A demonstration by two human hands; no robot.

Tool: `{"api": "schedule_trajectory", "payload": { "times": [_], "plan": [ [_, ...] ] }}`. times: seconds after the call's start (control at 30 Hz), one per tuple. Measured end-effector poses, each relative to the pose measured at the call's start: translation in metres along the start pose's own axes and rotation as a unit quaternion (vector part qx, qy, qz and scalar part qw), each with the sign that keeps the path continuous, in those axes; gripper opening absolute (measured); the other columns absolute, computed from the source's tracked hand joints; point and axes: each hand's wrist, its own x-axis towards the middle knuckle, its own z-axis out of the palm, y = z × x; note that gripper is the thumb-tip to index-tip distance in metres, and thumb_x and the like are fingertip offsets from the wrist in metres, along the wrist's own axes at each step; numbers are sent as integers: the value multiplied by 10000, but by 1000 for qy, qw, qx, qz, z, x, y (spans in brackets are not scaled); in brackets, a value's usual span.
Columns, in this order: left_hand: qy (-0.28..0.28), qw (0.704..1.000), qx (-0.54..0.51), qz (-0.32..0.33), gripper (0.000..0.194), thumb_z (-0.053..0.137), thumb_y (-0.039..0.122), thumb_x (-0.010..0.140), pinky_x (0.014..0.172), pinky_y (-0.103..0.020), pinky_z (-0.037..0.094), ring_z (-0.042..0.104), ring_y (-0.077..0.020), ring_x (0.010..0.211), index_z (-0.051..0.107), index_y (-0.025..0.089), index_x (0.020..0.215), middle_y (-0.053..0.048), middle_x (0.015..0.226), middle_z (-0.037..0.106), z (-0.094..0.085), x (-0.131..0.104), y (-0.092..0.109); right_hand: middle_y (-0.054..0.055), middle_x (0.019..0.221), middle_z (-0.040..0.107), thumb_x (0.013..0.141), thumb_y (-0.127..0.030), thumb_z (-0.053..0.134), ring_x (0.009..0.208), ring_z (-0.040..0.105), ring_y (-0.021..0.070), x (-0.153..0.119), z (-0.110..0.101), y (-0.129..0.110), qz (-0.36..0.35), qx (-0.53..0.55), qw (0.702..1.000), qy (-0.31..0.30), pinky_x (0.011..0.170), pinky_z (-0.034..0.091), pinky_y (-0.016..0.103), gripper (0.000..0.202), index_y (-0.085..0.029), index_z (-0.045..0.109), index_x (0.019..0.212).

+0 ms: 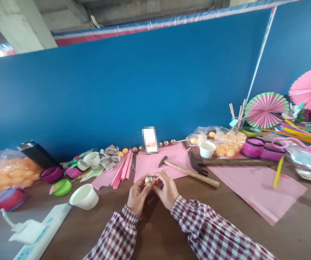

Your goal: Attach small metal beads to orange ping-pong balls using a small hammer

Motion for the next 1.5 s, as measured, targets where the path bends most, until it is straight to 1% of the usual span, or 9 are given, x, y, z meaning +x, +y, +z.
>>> {"api": "schedule_trajectory", "payload": {
  "times": [0.13,0.33,0.77,0.93,1.1,1.2,1.33,1.4,1.5],
  "plan": [
    [-24,997,-68,-28,458,645,235,637,786,-325,456,571,-198,904,523,153,1070,-97,1004,610,1,-2,2,32,925,554,687,-126,508,735,527,122,0,-2,1,-12,-13,1000,5,597,473,235,360,-232,513,1030],
    [-1,991,-118,-69,408,617,280,668,713,-328,486,589,-204,857,547,156,1051,-98,978,620,2,-3,6,31,933,556,684,-138,513,742,511,125,0,-3,1,-25,-49,998,9,607,471,242,330,-235,523,1000],
    [-31,985,-155,-62,376,633,210,657,834,-369,431,576,-211,914,560,156,1022,-92,989,621,0,0,3,30,984,560,689,-141,522,767,524,131,1,-3,-1,-11,-32,999,3,589,464,232,405,-257,504,1077],
    [-43,982,-174,-58,337,600,176,691,809,-352,444,575,-210,916,542,145,1021,-96,979,619,-1,0,4,29,998,558,695,-142,520,783,523,134,0,-4,0,-18,-34,999,0,603,464,240,404,-259,502,1080],
    [-25,983,-165,-76,373,623,193,669,779,-354,456,591,-203,867,532,141,1028,-99,954,624,-1,0,5,35,1019,549,694,-129,512,789,528,133,1,-5,0,-31,-46,998,-9,609,478,239,424,-254,492,1098],
    [10,984,-161,-81,373,627,187,665,771,-305,459,592,-163,840,538,143,1025,-81,940,622,-2,1,5,48,1040,549,705,-166,510,796,538,139,7,-14,2,-44,-86,995,7,622,484,246,408,-240,487,1106],
    [44,982,-163,-83,382,612,206,682,745,-276,467,592,-133,803,529,168,1052,-57,911,619,-3,3,4,59,1059,560,777,-238,417,787,562,131,20,-36,14,-29,-158,985,65,618,482,241,307,-215,521,1064],
    [51,981,-169,-81,367,609,212,684,741,-279,470,591,-126,786,536,177,1042,-49,897,619,-4,4,3,49,1029,587,786,-249,405,784,570,128,25,-45,22,-13,-207,976,59,653,472,247,289,-217,540,1040],
    [59,980,-176,-77,331,616,213,675,756,-284,467,586,-124,793,561,175,1000,-47,903,616,-5,5,1,39,1037,598,798,-279,397,806,576,139,27,-52,28,3,-273,962,14,693,455,263,258,-228,578,975]
  ]
}}
